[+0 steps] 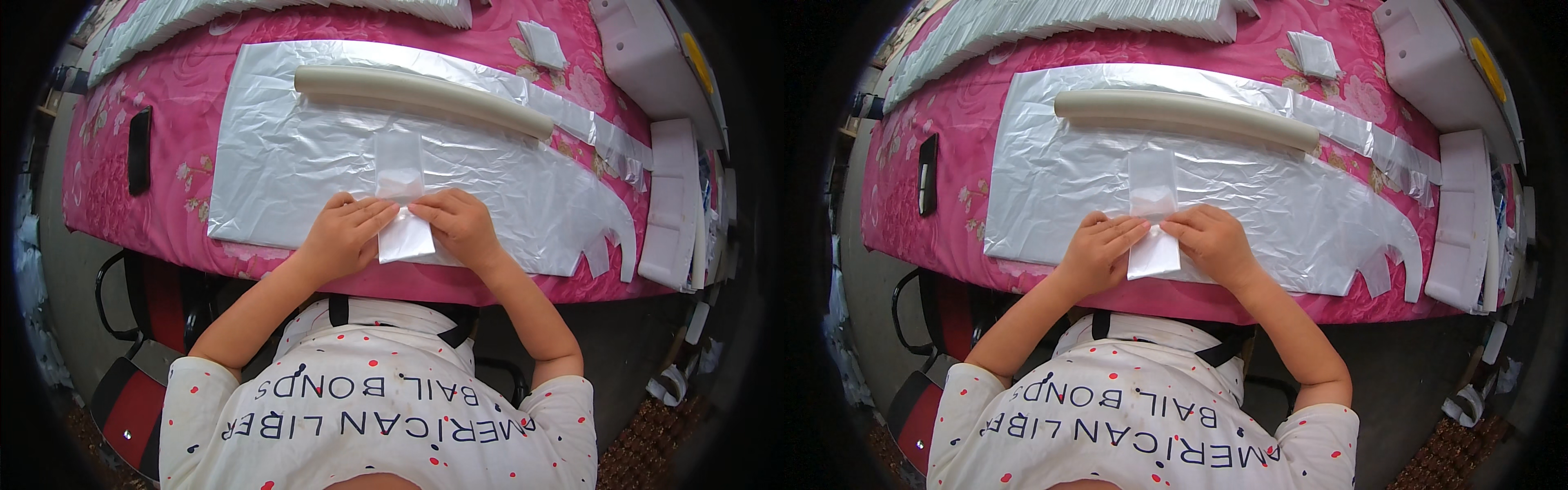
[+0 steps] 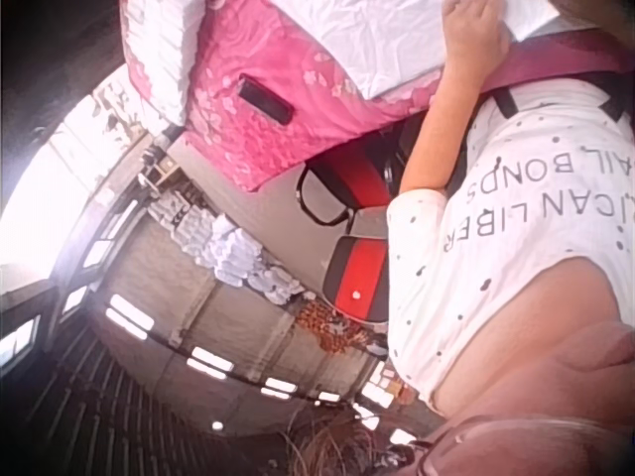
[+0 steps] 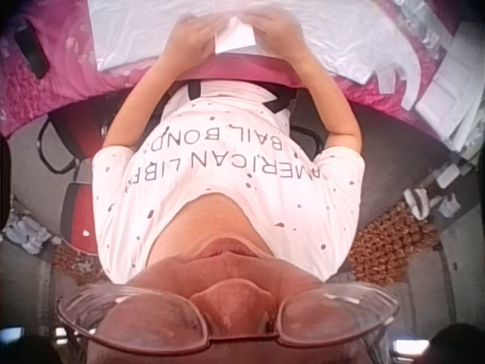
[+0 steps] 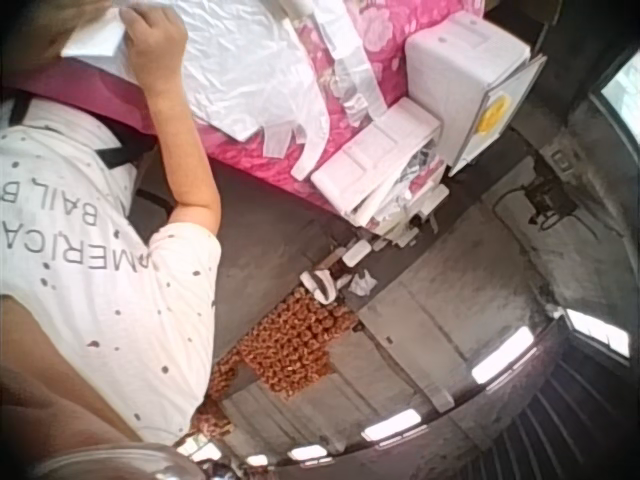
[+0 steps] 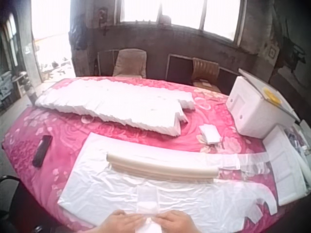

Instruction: The person wraps small white rectangular items in clear plastic film on a pink floral tablecloth. They unroll the film, place an item, fold the film around it, and set the wrapped item aside. The process repeats with multiple items.

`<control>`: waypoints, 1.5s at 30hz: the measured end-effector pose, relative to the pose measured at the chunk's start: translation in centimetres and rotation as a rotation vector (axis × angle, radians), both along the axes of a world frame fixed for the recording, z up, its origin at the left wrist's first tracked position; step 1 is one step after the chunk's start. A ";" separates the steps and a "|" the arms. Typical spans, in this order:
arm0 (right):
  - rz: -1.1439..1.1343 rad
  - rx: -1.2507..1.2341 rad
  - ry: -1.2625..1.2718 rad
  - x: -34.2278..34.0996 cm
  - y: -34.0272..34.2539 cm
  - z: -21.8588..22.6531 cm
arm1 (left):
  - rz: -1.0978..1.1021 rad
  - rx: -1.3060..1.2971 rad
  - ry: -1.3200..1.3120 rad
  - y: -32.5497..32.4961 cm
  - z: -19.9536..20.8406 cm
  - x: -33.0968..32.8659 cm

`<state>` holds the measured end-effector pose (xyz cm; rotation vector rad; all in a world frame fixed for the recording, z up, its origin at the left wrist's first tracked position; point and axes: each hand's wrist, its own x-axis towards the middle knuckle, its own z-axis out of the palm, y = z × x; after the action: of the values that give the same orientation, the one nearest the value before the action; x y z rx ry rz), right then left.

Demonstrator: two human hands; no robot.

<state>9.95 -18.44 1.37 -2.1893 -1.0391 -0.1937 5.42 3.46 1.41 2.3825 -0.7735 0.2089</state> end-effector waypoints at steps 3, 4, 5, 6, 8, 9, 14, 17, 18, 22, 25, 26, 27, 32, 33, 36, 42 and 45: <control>-0.091 0.033 0.238 0.6 -0.2 0.1 | 0.063 -0.100 0.166 0.0 0.2 0.6; -0.124 0.043 0.334 0.8 -0.2 0.1 | 0.090 -0.140 0.235 0.0 0.3 0.9; -0.191 0.043 0.469 1.1 0.4 1.1 | 0.170 -0.171 0.306 -0.2 0.5 1.2; -0.237 -0.005 0.559 1.6 0.9 1.7 | 0.247 -0.205 0.375 -0.6 0.8 1.7; -0.331 -0.102 0.737 2.7 1.5 2.4 | 0.366 -0.250 0.460 -1.1 1.0 2.6; -0.329 -0.106 0.765 3.4 1.6 2.3 | 0.408 -0.262 0.475 -1.3 1.0 2.9; -0.341 -0.171 1.129 5.9 2.2 3.3 | 0.501 -0.249 0.595 -1.4 1.4 4.5; -0.358 -0.194 1.173 6.4 2.4 3.4 | 0.545 -0.274 0.663 -1.5 1.5 4.9; -0.361 -0.200 1.188 6.5 2.4 3.4 | 0.552 -0.287 0.691 -1.5 1.8 5.0; -0.358 -0.232 1.170 6.9 2.4 3.2 | 0.527 -0.009 0.179 -1.6 1.0 4.3; -0.339 -0.213 1.170 6.9 2.5 2.9 | 0.254 0.152 -0.133 -1.7 -0.6 4.4; -0.344 -0.213 1.178 7.0 2.5 2.6 | 0.228 0.189 -0.105 -2.2 -0.5 4.2; -0.348 -0.212 1.183 7.1 2.5 2.6 | 0.203 0.229 -0.080 -3.3 -0.2 4.1; -0.340 -0.271 1.175 7.0 3.0 3.2 | 0.279 0.182 0.081 -4.8 -1.8 3.8; -0.340 -0.265 1.166 6.8 3.0 3.1 | 0.272 0.193 0.076 -4.9 -1.9 3.8; -0.374 -0.264 1.060 6.3 2.7 3.0 | 0.261 0.217 0.066 -5.0 -2.1 4.2; -0.462 -0.605 0.564 3.8 2.0 4.6 | 0.257 0.204 0.046 -4.9 -2.4 4.1; -0.452 -0.613 0.507 2.5 -0.2 4.0 | 0.211 0.206 0.058 -4.5 -2.0 4.0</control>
<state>12.48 -18.64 5.34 -2.7845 -0.3235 0.5258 9.40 -1.02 -0.63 2.6540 -0.5377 0.1523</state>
